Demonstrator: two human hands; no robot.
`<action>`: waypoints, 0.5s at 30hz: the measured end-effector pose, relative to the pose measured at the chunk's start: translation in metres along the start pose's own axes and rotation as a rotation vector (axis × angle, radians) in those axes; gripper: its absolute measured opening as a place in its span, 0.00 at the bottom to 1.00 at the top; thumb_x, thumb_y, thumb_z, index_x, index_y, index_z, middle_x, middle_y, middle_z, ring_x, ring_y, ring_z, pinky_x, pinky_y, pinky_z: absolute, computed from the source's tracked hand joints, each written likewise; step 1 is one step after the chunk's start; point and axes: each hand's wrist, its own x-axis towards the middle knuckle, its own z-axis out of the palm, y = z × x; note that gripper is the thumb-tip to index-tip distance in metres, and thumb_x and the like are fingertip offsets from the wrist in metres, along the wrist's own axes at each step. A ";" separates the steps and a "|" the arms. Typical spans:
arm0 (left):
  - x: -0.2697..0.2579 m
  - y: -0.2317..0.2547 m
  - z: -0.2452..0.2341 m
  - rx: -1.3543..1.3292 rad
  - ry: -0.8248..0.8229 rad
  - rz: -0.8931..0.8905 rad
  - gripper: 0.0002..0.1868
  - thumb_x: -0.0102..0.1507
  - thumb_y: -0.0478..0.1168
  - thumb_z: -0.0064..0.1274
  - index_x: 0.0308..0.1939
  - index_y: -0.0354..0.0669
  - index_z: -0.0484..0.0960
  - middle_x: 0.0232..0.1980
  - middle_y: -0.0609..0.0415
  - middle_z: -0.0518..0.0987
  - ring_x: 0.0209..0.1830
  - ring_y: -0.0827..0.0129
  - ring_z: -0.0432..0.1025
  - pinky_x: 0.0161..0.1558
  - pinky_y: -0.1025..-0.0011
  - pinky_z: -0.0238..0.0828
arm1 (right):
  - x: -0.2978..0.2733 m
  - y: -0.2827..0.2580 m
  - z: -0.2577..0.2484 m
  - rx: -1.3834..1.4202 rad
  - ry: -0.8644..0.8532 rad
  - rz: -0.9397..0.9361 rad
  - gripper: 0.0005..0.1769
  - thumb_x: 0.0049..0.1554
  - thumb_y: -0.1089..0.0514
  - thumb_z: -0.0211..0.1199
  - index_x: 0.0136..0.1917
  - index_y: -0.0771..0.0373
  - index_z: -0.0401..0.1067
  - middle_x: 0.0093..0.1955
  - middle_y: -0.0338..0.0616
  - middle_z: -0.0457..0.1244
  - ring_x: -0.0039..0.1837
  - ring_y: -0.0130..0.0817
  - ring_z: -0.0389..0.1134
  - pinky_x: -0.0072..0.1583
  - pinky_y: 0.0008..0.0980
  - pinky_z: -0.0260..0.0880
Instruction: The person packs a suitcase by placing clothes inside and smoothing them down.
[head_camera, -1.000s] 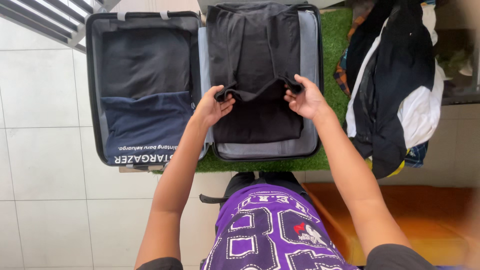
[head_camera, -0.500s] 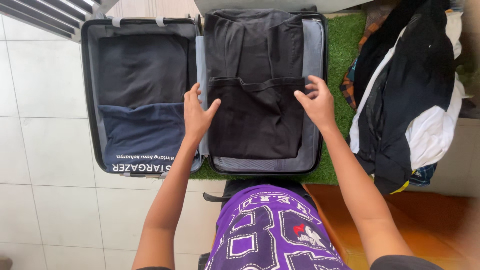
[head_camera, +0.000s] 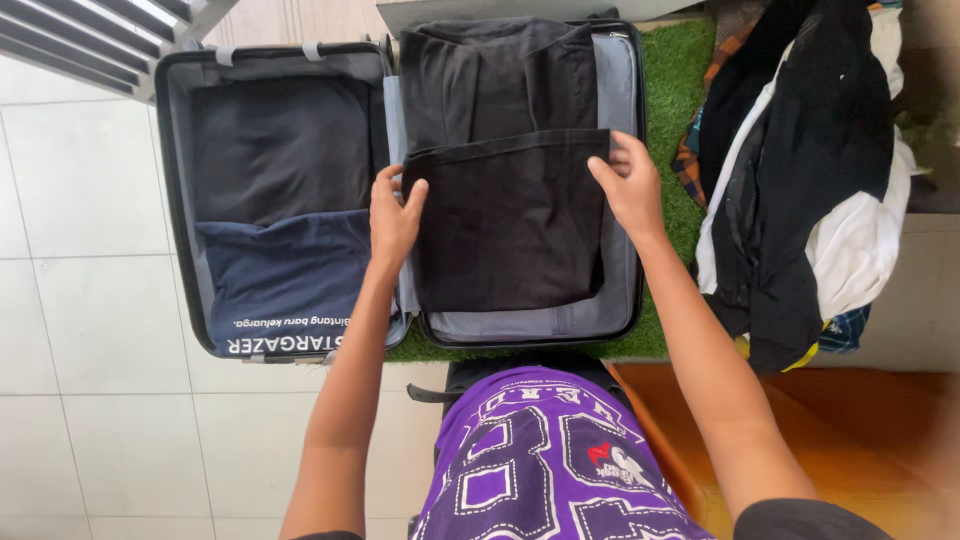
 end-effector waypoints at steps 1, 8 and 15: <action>-0.005 -0.004 -0.001 -0.001 -0.001 0.008 0.27 0.65 0.48 0.59 0.63 0.36 0.72 0.54 0.43 0.78 0.49 0.58 0.75 0.49 0.62 0.73 | -0.011 0.000 -0.001 -0.122 0.094 -0.035 0.27 0.58 0.60 0.70 0.67 0.70 0.67 0.54 0.44 0.67 0.52 0.26 0.69 0.52 0.25 0.71; -0.090 -0.024 -0.011 -0.058 -0.102 -0.187 0.35 0.64 0.50 0.59 0.70 0.38 0.66 0.57 0.39 0.79 0.56 0.53 0.76 0.57 0.60 0.70 | -0.134 0.006 -0.023 -0.130 0.026 0.207 0.21 0.60 0.56 0.68 0.64 0.69 0.73 0.51 0.42 0.69 0.49 0.23 0.69 0.52 0.23 0.70; -0.126 -0.055 -0.017 -0.192 -0.231 -0.223 0.28 0.64 0.46 0.56 0.65 0.37 0.71 0.54 0.44 0.83 0.51 0.61 0.78 0.54 0.66 0.73 | -0.180 0.015 -0.007 -0.218 -0.148 0.421 0.30 0.52 0.63 0.69 0.68 0.67 0.72 0.39 0.41 0.65 0.38 0.24 0.62 0.42 0.27 0.64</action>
